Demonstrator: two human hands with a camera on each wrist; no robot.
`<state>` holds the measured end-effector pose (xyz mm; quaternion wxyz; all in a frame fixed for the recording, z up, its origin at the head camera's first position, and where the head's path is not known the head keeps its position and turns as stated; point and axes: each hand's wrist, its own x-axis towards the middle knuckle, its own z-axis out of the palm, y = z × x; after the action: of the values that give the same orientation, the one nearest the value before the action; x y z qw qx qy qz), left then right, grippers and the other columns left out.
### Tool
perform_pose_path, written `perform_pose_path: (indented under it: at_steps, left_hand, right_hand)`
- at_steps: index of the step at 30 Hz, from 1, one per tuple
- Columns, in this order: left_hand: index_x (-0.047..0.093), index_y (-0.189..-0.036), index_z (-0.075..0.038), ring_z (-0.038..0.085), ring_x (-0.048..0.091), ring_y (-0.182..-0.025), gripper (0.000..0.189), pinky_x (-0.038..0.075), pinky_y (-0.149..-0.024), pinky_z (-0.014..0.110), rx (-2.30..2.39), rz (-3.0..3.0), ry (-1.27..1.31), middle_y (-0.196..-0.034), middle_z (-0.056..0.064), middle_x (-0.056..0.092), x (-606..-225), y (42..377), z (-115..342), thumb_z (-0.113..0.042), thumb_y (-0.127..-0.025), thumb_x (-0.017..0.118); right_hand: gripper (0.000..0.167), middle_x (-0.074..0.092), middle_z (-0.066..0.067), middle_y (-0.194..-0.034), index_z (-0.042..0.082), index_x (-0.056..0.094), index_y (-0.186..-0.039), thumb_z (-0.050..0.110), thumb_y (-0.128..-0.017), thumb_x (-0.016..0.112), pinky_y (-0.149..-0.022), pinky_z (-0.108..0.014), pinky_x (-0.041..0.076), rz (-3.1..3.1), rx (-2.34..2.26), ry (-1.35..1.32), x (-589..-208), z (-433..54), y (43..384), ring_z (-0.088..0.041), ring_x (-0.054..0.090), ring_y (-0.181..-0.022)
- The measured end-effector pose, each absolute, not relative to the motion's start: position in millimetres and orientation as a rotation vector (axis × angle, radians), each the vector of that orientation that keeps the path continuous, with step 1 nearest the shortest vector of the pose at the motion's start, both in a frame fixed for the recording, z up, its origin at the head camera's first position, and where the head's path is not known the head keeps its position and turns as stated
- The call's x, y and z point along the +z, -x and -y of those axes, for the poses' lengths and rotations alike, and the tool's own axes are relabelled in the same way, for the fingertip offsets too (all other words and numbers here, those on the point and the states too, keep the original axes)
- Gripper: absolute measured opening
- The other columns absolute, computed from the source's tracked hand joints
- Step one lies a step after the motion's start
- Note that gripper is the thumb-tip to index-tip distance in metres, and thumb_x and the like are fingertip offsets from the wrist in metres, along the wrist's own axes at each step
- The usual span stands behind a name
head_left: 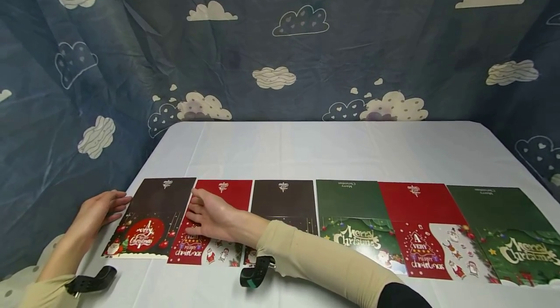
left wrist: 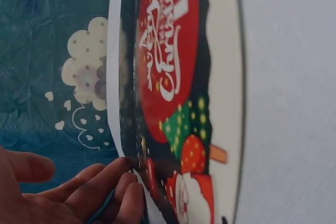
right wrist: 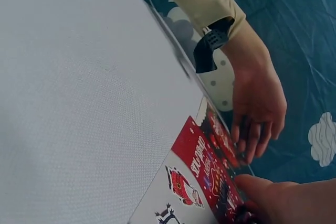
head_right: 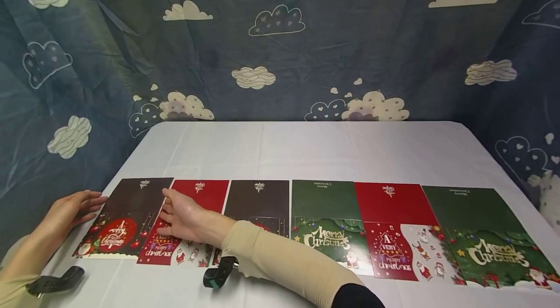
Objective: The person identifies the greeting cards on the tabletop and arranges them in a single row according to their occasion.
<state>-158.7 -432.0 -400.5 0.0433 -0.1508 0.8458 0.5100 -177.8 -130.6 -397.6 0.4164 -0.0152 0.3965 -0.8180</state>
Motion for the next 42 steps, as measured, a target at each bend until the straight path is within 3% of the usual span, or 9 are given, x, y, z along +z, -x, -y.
perform_pose_path:
  at_steps: [11, 19, 28, 30, 31, 35, 36, 38, 42]
  left_hand:
    - [0.023, -0.146, 0.014, 0.000, 0.055, -0.081, 0.067, 0.051, -0.072, 0.018, 1.613, -2.444, 0.580, -0.092, -0.029, 0.059, -389, 150, 425, -0.039, -0.106, 0.031]
    - [0.017, -0.146, 0.015, -0.003, 0.058, -0.081, 0.070, 0.053, -0.073, 0.018, 1.691, -2.344, 0.601, -0.092, -0.025, 0.062, -390, 147, 432, -0.042, -0.106, 0.025]
    - [0.009, -0.149, 0.016, -0.009, 0.056, -0.080, 0.078, 0.051, -0.073, 0.015, 1.722, -2.376, 0.563, -0.095, -0.022, 0.061, -391, 151, 428, -0.048, -0.105, 0.019]
    - [0.010, -0.150, 0.014, -0.009, 0.055, -0.081, 0.079, 0.051, -0.073, 0.015, 1.741, -2.365, 0.579, -0.093, -0.025, 0.060, -393, 152, 427, -0.050, -0.105, 0.021]
    - [0.018, -0.150, 0.010, -0.008, 0.056, -0.081, 0.076, 0.050, -0.072, 0.014, 1.788, -2.342, 0.581, -0.093, -0.025, 0.061, -396, 152, 430, -0.050, -0.105, 0.024]
    - [0.014, -0.154, 0.004, -0.008, 0.055, -0.084, 0.072, 0.047, -0.074, 0.015, 1.866, -2.306, 0.623, -0.092, -0.028, 0.061, -398, 152, 428, -0.048, -0.105, 0.027]
    - [0.021, -0.153, -0.001, -0.007, 0.056, -0.084, 0.065, 0.047, -0.074, 0.016, 1.909, -2.287, 0.632, -0.092, -0.028, 0.062, -399, 152, 428, -0.046, -0.106, 0.029]
    - [0.013, -0.155, -0.001, -0.007, 0.055, -0.087, 0.066, 0.044, -0.078, 0.018, 1.920, -2.285, 0.663, -0.092, -0.030, 0.061, -396, 151, 423, -0.043, -0.106, 0.027]
    - [0.028, -0.146, -0.019, -0.001, 0.051, -0.095, 0.048, 0.038, -0.085, 0.028, 1.981, -2.263, 0.696, -0.093, -0.030, 0.061, -394, 152, 418, -0.044, -0.106, 0.029]
  right_hand:
    - [0.068, 0.016, -0.024, -0.159, -0.007, 0.015, -0.153, 0.033, -0.105, 0.042, -0.109, -0.064, 0.025, -1.050, -2.063, 0.074, -405, 146, 172, -0.043, 0.017, -0.145]
    - [0.055, 0.031, -0.022, -0.154, -0.007, 0.028, -0.150, 0.021, -0.105, 0.041, -0.109, -0.061, 0.029, -1.082, -2.133, 0.016, -413, 151, 162, -0.042, 0.029, -0.141]
    - [0.052, 0.040, -0.021, -0.149, -0.007, 0.036, -0.147, 0.021, -0.104, 0.043, -0.109, -0.060, 0.030, -1.095, -2.225, -0.043, -411, 154, 159, -0.042, 0.036, -0.136]
    - [0.052, 0.041, -0.020, -0.148, -0.007, 0.037, -0.146, 0.022, -0.104, 0.043, -0.108, -0.060, 0.031, -1.089, -2.229, -0.057, -410, 155, 159, -0.043, 0.036, -0.136]
    - [0.052, 0.041, -0.020, -0.148, -0.007, 0.037, -0.146, 0.023, -0.104, 0.043, -0.108, -0.061, 0.031, -1.086, -2.228, -0.058, -410, 155, 159, -0.043, 0.036, -0.136]
    - [0.057, 0.039, -0.020, -0.149, -0.007, 0.035, -0.146, 0.031, -0.104, 0.042, -0.107, -0.062, 0.031, -1.050, -2.226, -0.064, -408, 153, 160, -0.044, 0.036, -0.136]
    - [0.058, 0.039, -0.020, -0.149, -0.007, 0.035, -0.146, 0.033, -0.105, 0.042, -0.107, -0.062, 0.031, -1.043, -2.229, -0.064, -407, 153, 161, -0.044, 0.036, -0.136]
    - [0.060, 0.038, -0.020, -0.150, -0.006, 0.035, -0.146, 0.036, -0.104, 0.043, -0.107, -0.062, 0.032, -1.028, -2.238, -0.061, -406, 152, 162, -0.043, 0.036, -0.136]
    - [0.061, 0.037, -0.020, -0.151, -0.005, 0.034, -0.147, 0.038, -0.104, 0.043, -0.107, -0.062, 0.032, -1.012, -2.258, -0.042, -404, 151, 166, -0.042, 0.034, -0.138]
